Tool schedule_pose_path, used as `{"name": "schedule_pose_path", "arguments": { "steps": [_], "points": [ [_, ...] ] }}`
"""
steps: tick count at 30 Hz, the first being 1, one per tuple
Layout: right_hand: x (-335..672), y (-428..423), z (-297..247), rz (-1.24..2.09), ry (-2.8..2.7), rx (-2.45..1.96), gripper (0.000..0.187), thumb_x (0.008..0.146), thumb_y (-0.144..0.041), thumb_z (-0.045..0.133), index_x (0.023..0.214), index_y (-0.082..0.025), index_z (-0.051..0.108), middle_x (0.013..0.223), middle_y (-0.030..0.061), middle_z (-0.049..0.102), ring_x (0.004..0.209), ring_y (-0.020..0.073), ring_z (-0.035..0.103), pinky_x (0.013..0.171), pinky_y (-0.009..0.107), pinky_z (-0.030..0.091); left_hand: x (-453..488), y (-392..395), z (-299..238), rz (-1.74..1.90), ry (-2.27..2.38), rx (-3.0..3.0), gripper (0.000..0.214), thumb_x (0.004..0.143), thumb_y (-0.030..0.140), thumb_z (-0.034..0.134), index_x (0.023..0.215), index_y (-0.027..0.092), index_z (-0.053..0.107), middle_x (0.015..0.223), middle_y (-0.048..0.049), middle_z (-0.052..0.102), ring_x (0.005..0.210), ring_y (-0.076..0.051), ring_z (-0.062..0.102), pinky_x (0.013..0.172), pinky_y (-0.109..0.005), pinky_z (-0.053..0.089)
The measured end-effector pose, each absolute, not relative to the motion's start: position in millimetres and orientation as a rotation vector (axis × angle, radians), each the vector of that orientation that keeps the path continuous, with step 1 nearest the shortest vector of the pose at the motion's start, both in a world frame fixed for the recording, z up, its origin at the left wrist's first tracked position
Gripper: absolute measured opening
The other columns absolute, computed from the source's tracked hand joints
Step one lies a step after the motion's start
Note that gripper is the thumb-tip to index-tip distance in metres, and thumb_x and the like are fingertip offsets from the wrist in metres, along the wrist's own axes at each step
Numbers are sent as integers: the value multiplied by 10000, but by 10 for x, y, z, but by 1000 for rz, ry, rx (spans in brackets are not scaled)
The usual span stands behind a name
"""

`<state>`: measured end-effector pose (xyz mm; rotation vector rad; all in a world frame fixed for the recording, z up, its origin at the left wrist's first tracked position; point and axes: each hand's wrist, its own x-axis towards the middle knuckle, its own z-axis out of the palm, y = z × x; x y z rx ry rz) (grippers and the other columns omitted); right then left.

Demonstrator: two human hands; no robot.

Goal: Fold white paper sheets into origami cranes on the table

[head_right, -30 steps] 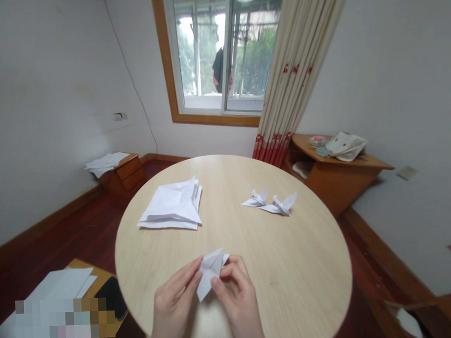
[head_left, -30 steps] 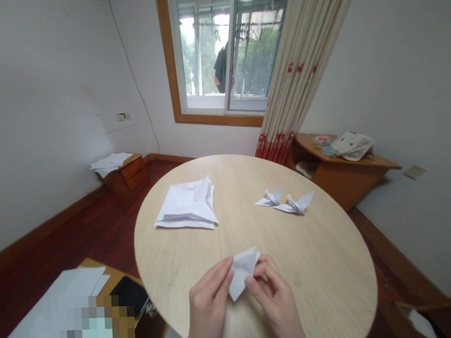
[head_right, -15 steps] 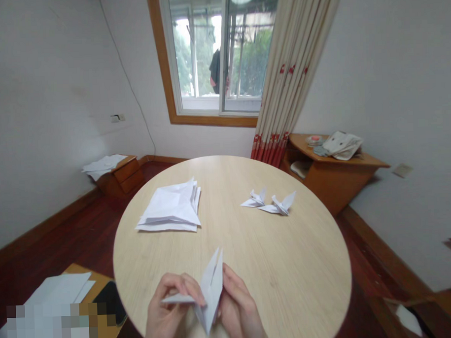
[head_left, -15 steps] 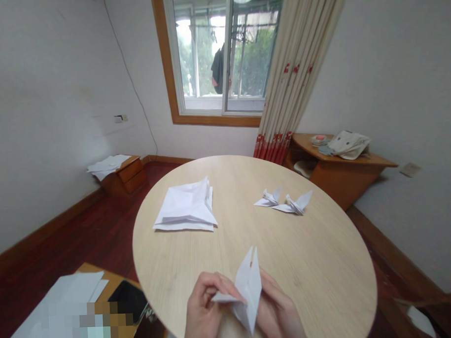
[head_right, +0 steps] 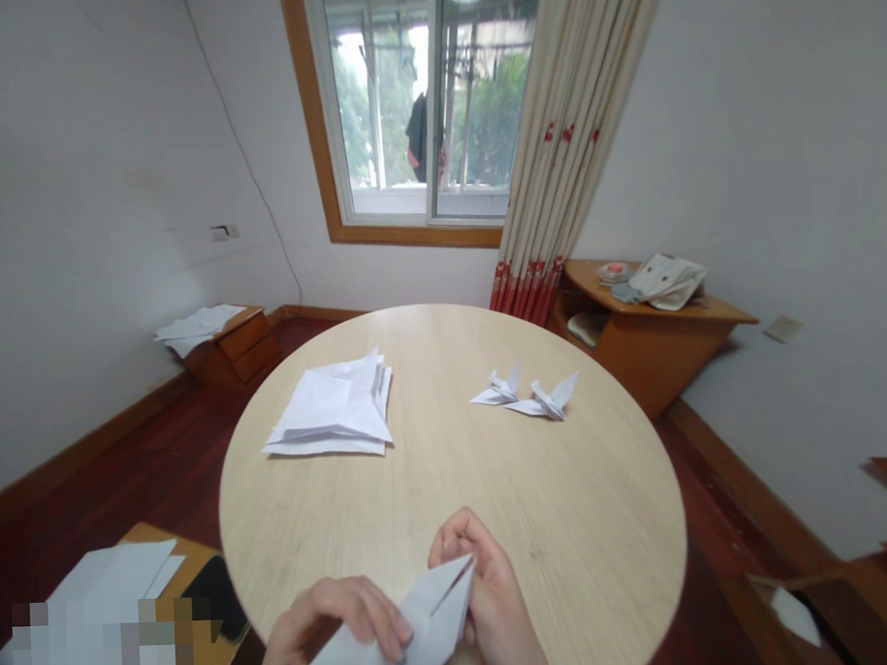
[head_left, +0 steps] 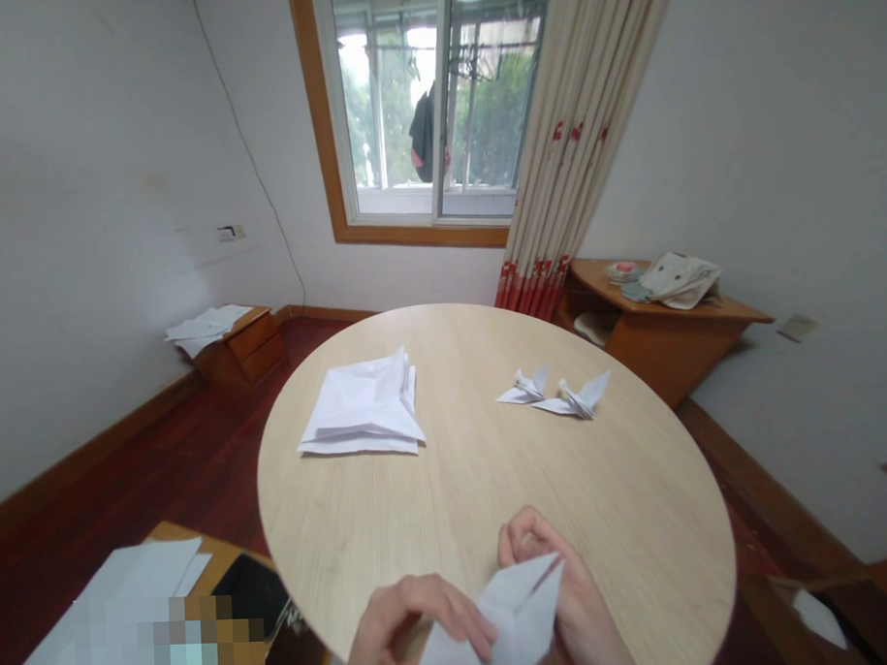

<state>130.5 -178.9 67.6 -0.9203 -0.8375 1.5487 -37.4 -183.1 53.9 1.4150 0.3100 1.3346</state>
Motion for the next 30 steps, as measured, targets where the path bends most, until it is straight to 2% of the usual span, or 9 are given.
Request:
{"name": "schedule_pose_path", "arguments": {
  "steps": [4, 7, 9, 12, 16, 20, 23, 26, 30],
  "points": [
    [1285, -1759, 759, 1449, -710, -887, 436, 690, -514, 776, 671, -210, 465, 585, -69, 412, 431, 54, 317, 388, 163, 279, -420, -1776, 570, 1158, 273, 1538, 470, 917, 575, 443, 904, 214, 743, 902, -124, 763, 946, -280, 692, 846, -408, 523],
    [1274, -1734, 821, 1386, -665, -867, 434, 704, -539, 758, 692, -212, 472, 595, -69, 412, 419, 51, 332, 374, 159, 307, -435, -1707, 603, 900, 332, 1571, 726, 802, 791, 346, 744, 182, 737, 989, -145, 744, 1019, -331, 653, 987, -471, 420],
    [1263, -1729, 843, 1356, -660, -864, 446, 716, -557, 741, 685, -209, 463, 601, -70, 409, 407, 44, 322, 359, 155, 299, -389, -1684, 566, 839, 398, 1534, 750, 735, 838, 400, 737, 153, 707, 951, -146, 736, 916, -316, 668, 901, -429, 473],
    [1247, -1742, 846, 1343, -652, -842, 454, 714, -551, 748, 685, -205, 455, 612, -68, 421, 423, 44, 337, 369, 151, 309, -253, -1698, 439, 889, 616, 1427, 615, 684, 683, 682, 986, 149, 630, 906, -90, 695, 777, -230, 646, 692, -295, 501],
    [1244, -1775, 863, 1371, -640, -777, 445, 733, -536, 742, 687, -203, 451, 612, -64, 424, 464, 54, 354, 419, 162, 351, -110, -1722, 340, 992, 821, 1505, 541, 590, 465, 853, 997, 193, 624, 1024, -68, 636, 845, -212, 616, 728, -274, 493],
    [1269, -1790, 886, 1408, -619, -749, 441, 758, -553, 709, 702, -214, 433, 600, -71, 393, 464, 65, 352, 429, 178, 359, -117, -1744, 431, 1034, 725, 1580, 426, 770, 378, 734, 1140, 216, 601, 1041, -75, 654, 897, -223, 628, 782, -304, 506],
    [1318, -1788, 768, 1342, -636, -884, 459, 762, -586, 682, 696, -222, 410, 600, -69, 382, 468, 79, 379, 438, 194, 380, -146, -1775, 469, 1199, 734, 1655, 182, 918, 303, 552, 1017, 190, 655, 1070, -101, 659, 982, -232, 619, 879, -330, 480],
    [1372, -1783, 497, 1114, -820, -1200, 445, 794, -655, 579, 717, -234, 458, 590, -40, 440, 467, 124, 433, 406, 230, 384, -130, -1776, 419, 1398, 881, 1498, 180, 957, 289, 483, 941, 186, 629, 1069, -103, 660, 970, -216, 635, 852, -302, 500],
    [1378, -1796, 172, 492, -1213, -1510, 355, 870, -553, 512, 904, -221, 632, 840, 92, 663, 776, 265, 624, 696, 397, 521, -63, -1717, 368, 1473, 1063, 1514, 132, 944, 241, 497, 903, 198, 615, 1101, -89, 644, 1007, -204, 622, 858, -283, 500]
  ]
}}
